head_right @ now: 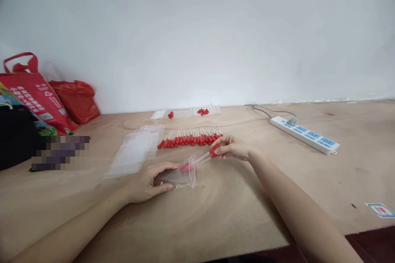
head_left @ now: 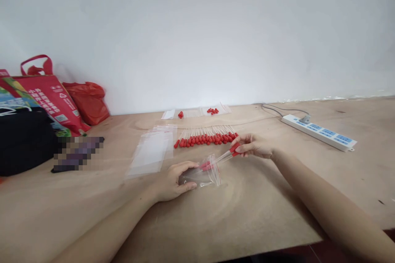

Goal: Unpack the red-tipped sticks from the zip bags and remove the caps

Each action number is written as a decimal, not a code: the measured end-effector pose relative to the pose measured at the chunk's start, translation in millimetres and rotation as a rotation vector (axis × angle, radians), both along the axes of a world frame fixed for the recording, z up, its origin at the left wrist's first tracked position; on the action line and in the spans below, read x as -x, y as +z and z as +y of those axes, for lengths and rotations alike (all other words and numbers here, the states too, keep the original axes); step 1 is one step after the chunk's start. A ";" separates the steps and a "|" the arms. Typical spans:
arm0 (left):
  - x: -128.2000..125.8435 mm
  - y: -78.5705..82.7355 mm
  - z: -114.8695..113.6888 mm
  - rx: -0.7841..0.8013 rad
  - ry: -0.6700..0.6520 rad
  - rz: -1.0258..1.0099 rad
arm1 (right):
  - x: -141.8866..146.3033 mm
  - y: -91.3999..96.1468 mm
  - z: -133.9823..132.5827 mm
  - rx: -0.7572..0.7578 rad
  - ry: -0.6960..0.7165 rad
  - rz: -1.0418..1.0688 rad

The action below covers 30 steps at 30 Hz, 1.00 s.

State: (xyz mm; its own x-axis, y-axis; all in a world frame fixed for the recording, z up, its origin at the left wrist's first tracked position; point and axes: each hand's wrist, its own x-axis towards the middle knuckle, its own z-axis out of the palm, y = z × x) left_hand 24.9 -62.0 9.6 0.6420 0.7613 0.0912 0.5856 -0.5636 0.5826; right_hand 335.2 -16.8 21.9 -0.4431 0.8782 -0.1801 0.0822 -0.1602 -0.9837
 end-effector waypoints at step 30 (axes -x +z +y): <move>-13.0 60.3 92.0 0.623 0.689 -0.351 | 76.5 -23.4 -34.0 -1.212 -0.180 -0.303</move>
State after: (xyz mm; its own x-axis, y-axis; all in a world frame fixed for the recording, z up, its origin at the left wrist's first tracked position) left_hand 37.9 29.9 69.9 0.0540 0.9346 -0.3517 0.4072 0.3009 0.8623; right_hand 258.7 -50.8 -1.5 -0.3825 0.5934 0.7082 0.4003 0.7973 -0.4518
